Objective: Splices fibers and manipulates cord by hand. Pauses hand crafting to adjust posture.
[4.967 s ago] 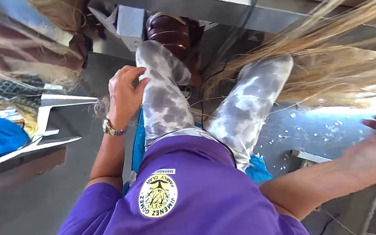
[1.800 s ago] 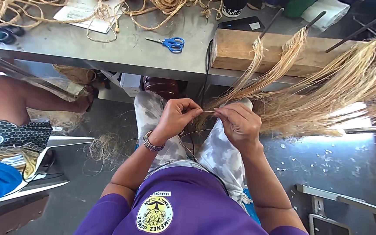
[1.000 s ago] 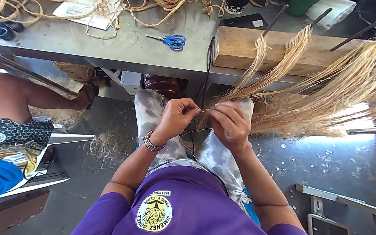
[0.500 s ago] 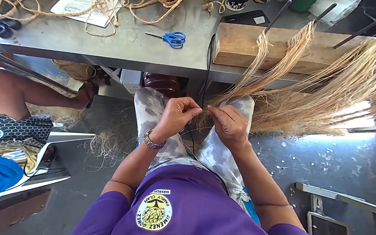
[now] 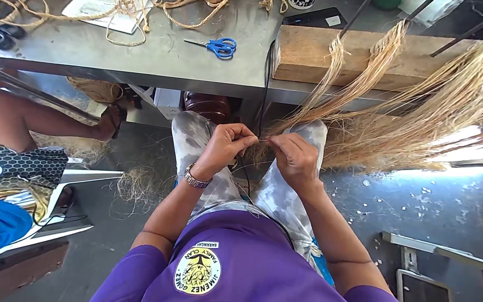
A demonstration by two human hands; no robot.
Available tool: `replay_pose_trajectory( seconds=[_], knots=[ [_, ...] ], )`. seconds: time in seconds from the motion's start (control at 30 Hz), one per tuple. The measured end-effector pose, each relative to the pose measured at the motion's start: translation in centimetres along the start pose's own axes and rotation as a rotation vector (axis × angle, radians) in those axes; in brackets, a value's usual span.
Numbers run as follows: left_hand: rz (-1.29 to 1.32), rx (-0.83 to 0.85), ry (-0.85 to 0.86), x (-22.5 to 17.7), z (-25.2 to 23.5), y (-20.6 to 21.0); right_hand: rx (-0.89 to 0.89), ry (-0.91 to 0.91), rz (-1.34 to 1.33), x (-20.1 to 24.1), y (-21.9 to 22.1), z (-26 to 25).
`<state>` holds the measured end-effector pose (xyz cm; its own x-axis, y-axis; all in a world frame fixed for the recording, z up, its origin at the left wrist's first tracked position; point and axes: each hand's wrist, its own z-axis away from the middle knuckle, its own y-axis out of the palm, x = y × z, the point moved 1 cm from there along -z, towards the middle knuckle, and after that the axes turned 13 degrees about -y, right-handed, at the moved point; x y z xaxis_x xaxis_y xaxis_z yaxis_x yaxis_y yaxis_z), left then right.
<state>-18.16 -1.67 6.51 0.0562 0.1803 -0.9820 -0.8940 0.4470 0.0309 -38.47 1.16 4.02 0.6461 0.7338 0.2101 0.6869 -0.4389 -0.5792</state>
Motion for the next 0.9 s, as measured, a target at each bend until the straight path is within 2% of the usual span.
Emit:
replay_pose_trajectory(
  seconds=[0.13,0.23,0.37,0.63,0.9],
  knots=[
    [0.115,0.075,-0.146,0.7,-1.0,-0.3,-0.014,0.0,0.002,-0.6,-0.5,-0.1],
    [0.125,0.066,-0.176,1.1,-1.1,-0.4,-0.013,0.011,0.011,-0.9,-0.8,-0.2],
    [0.074,0.099,-0.097,1.2,-1.2,-0.7,-0.027,0.044,-0.043,-1.2,-0.8,-0.3],
    [-0.095,0.162,0.003,0.4,-1.0,-0.9,0.009,0.234,-0.24,-1.3,-0.7,0.1],
    [-0.15,0.102,0.321,1.2,-1.3,0.8,-0.03,0.581,-0.774,-0.5,0.2,0.3]
  ],
)
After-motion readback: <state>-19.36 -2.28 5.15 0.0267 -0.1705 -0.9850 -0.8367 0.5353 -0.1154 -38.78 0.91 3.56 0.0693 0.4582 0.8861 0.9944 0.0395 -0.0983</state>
